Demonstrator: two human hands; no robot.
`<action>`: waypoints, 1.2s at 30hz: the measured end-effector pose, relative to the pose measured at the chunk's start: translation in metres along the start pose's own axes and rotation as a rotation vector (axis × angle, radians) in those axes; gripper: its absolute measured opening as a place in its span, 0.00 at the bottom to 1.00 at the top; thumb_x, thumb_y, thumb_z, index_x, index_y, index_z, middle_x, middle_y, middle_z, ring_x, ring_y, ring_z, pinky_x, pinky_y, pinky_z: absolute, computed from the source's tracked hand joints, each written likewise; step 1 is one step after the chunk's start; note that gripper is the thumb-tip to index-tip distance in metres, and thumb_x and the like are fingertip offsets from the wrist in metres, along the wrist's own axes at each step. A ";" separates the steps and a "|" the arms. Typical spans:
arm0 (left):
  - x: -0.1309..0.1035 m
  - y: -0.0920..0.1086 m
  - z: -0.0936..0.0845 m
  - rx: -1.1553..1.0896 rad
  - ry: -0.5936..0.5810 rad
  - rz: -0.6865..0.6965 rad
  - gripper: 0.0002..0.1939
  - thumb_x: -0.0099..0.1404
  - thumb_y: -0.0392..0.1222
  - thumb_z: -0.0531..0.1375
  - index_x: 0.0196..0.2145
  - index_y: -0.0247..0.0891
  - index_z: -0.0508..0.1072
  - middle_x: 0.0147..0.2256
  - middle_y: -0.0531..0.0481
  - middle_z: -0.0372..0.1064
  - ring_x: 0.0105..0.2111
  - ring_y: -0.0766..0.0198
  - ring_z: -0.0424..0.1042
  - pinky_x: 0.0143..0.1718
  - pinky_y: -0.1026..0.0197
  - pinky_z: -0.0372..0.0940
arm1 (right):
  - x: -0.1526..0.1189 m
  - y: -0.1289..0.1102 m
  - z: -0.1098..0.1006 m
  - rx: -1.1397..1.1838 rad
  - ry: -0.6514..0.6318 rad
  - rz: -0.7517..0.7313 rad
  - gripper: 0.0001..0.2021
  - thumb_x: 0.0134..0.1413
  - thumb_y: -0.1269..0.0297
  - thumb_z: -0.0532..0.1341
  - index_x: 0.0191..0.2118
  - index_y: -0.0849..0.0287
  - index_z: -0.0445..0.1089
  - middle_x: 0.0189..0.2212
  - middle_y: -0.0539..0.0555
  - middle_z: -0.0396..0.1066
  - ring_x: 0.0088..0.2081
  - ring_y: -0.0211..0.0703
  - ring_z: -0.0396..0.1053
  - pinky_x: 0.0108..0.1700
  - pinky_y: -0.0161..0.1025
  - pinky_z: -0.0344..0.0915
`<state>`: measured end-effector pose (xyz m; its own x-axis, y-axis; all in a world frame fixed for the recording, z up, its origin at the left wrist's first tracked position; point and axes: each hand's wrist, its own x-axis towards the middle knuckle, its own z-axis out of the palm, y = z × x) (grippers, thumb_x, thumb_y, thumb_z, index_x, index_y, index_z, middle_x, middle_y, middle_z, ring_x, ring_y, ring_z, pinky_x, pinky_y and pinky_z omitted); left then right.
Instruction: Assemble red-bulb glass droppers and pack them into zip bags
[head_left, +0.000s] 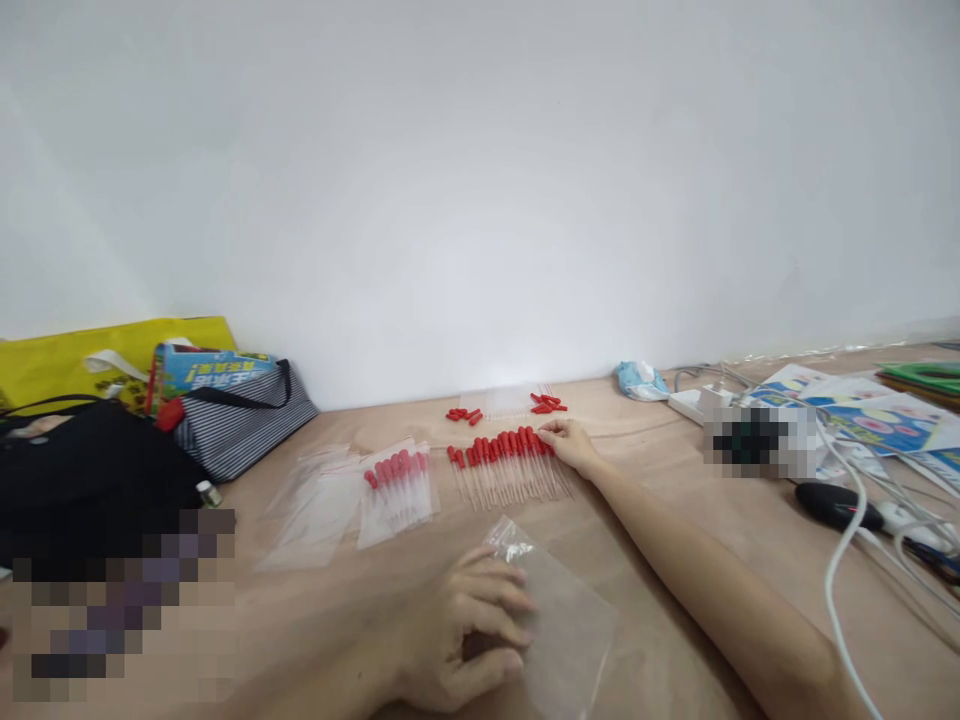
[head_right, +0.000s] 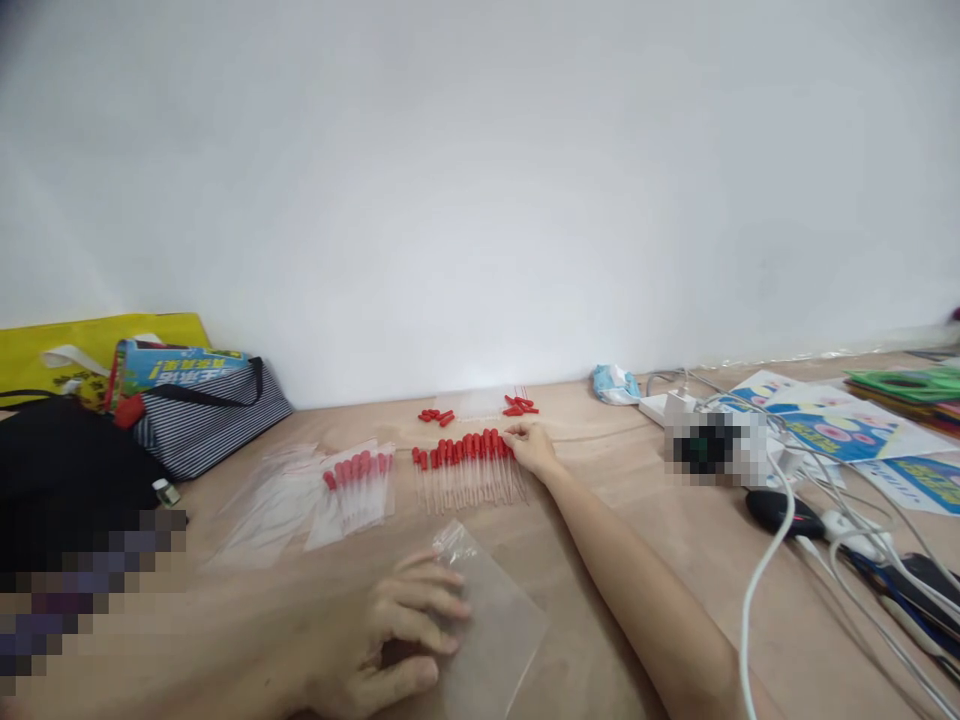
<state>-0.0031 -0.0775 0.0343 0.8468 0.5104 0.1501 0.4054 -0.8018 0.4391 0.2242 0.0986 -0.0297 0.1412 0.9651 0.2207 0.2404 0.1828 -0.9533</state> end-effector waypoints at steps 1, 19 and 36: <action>-0.002 -0.001 0.007 0.048 0.114 -0.089 0.10 0.60 0.43 0.54 0.38 0.45 0.72 0.43 0.50 0.68 0.45 0.57 0.64 0.50 0.51 0.55 | -0.001 -0.001 -0.001 0.046 0.004 0.003 0.10 0.39 0.58 0.59 0.24 0.60 0.65 0.20 0.48 0.65 0.23 0.35 0.62 0.27 0.33 0.58; 0.003 -0.001 -0.002 0.255 0.087 -0.329 0.19 0.62 0.36 0.47 0.48 0.49 0.67 0.57 0.52 0.51 0.56 0.51 0.49 0.54 0.42 0.45 | -0.052 -0.010 -0.039 0.590 0.133 0.147 0.19 0.34 0.49 0.61 0.25 0.56 0.54 0.14 0.41 0.59 0.10 0.25 0.47 0.10 0.25 0.40; 0.013 -0.010 -0.015 0.159 0.066 -0.161 0.16 0.57 0.46 0.56 0.44 0.45 0.70 0.48 0.45 0.63 0.48 0.53 0.61 0.48 0.48 0.57 | -0.110 -0.028 -0.038 0.504 0.278 0.151 0.19 0.38 0.48 0.59 0.32 0.57 0.59 0.17 0.42 0.61 0.13 0.29 0.57 0.12 0.28 0.54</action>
<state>-0.0017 -0.0582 0.0452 0.7446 0.6505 0.1499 0.5868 -0.7449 0.3175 0.2383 -0.0193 -0.0197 0.4008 0.9145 0.0560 -0.2781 0.1796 -0.9436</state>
